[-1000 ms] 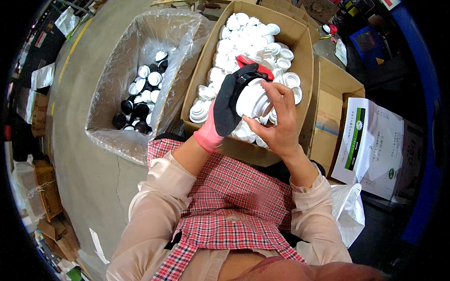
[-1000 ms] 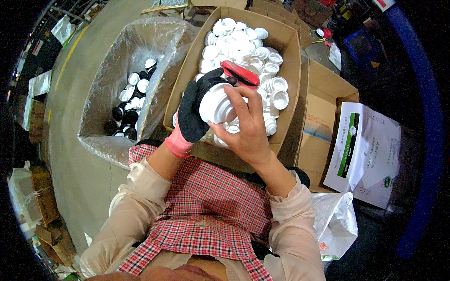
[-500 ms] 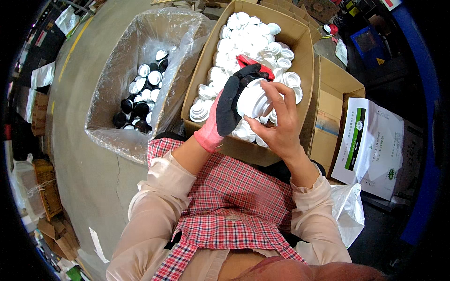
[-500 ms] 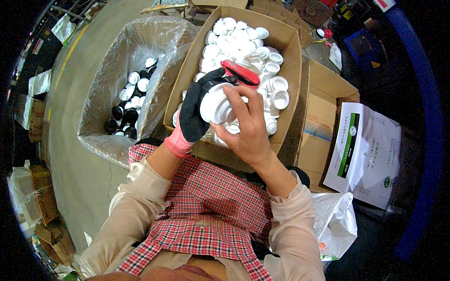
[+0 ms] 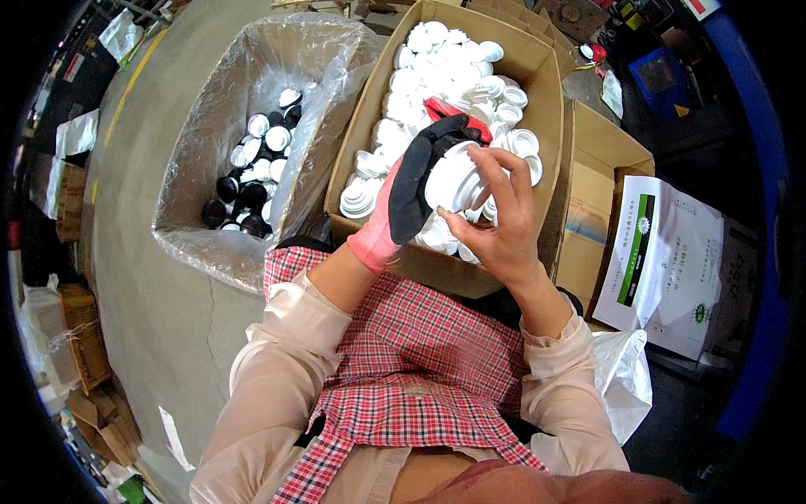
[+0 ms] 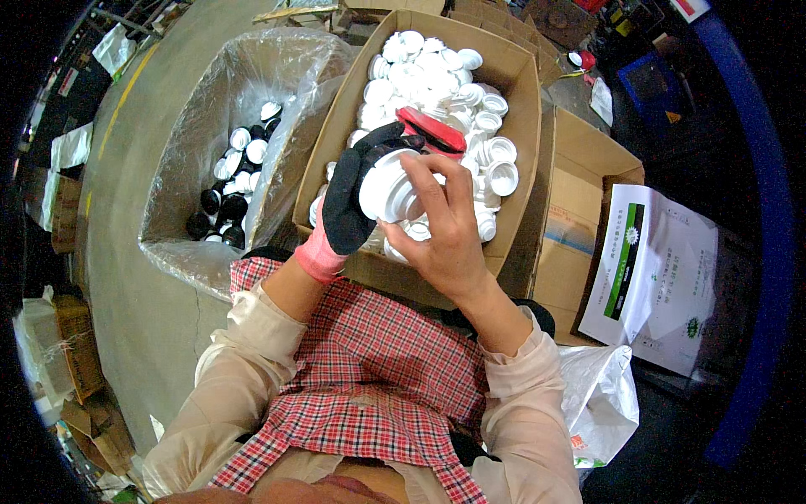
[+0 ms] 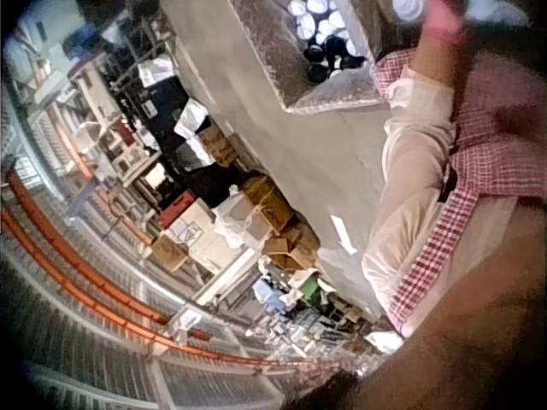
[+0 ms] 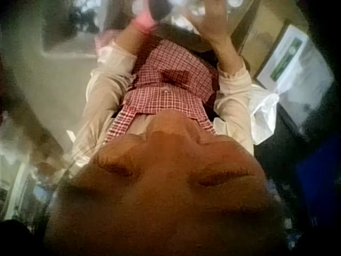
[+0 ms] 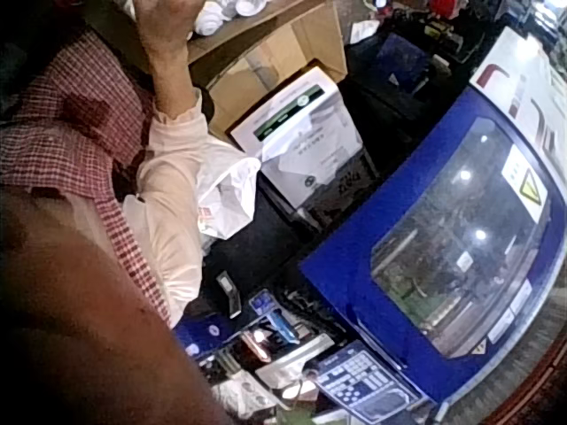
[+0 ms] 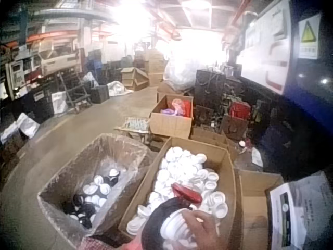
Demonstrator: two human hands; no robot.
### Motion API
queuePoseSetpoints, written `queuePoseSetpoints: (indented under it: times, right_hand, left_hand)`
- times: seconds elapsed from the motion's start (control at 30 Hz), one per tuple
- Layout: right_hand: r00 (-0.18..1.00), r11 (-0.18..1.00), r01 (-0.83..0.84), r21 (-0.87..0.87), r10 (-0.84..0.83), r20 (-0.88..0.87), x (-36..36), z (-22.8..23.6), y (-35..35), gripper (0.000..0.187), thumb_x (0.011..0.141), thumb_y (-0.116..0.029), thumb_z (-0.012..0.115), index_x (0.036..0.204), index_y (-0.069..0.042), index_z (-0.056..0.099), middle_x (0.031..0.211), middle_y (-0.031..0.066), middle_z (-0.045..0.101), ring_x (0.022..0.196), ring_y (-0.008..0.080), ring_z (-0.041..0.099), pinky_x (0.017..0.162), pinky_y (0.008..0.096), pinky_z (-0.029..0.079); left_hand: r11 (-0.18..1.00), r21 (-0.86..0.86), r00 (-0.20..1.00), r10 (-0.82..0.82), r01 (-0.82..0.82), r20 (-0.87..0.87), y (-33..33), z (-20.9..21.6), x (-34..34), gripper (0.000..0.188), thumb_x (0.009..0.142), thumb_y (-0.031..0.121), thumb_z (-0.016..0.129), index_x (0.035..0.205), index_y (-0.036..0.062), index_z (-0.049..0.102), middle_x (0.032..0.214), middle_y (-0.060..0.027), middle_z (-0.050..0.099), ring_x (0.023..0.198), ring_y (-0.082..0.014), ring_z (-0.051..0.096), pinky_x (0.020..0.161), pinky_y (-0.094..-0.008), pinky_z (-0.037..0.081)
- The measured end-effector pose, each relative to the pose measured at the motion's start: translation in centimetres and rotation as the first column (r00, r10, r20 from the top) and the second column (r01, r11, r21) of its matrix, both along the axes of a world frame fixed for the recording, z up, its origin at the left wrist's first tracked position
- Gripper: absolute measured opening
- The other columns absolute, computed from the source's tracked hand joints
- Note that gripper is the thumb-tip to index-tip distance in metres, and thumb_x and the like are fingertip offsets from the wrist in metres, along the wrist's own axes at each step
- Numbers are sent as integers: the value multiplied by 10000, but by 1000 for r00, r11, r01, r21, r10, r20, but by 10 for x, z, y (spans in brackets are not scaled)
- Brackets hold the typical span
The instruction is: The person repeatedly picks white plastic cups and black lids from separate boxes, presses the lids onto the cups, and places the assembled units into a larger bin. The person also briefly handles printed paper sheets and places them into the bin.
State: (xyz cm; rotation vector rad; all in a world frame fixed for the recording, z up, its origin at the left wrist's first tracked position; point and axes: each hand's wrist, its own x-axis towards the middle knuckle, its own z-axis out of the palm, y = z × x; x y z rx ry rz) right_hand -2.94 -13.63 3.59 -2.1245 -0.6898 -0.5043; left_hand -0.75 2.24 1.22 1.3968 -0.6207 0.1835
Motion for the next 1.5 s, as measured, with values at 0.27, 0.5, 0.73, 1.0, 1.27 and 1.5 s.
queuePoseSetpoints:
  times: [0.27,0.5,0.73,1.0,1.27,1.5]
  right_hand:
    - [1000,1000,-8,17,8,-20,2,-4,0,752,583,-8,793,1278,-43,505,1125,132,471,1006,298,510,810,365,479]
    - [913,794,77,604,187,-362,17,-12,-12,593,885,-479,605,1261,-27,529,1209,109,540,1086,181,514,867,274,419]
    - [822,736,438,517,-95,-561,28,-24,-14,630,995,-514,369,795,7,662,761,53,622,701,124,539,699,266,430]
    - [809,753,478,451,-178,-560,49,-59,-25,653,994,-517,372,663,-2,600,631,30,561,613,118,495,626,275,408]
    - [716,746,272,607,265,-646,55,-43,-29,347,981,-279,520,1174,4,575,1074,63,625,964,125,582,832,270,474]
    - [853,698,217,682,204,-481,46,-32,-31,283,892,-26,599,1173,-1,611,1058,58,649,943,112,593,822,245,474]
  left_hand:
    - [997,-66,986,-40,29,-164,-2,1,-3,608,860,218,632,1375,-6,399,1328,-113,504,1237,-208,479,1058,-329,362]
    - [944,-249,898,-293,216,-329,-6,-12,1,789,732,238,768,1397,15,408,1440,-119,399,1303,-195,413,1068,-339,337]
    - [985,172,956,44,7,-290,-24,-18,-13,593,765,48,690,1300,-33,448,1188,-178,582,1153,-285,557,968,-358,436]
    - [879,436,942,291,-193,-170,-38,-28,-20,427,760,-7,632,1173,-47,532,995,-230,641,983,-350,638,846,-368,487]
    - [832,-550,753,-312,-78,-580,-13,-38,10,492,951,294,570,1299,-27,437,1210,-133,548,1114,-208,556,935,-315,479]
    - [951,-305,829,-208,48,-519,-8,-16,2,691,742,36,740,1342,26,396,1273,-90,504,1182,-189,495,1004,-314,412]
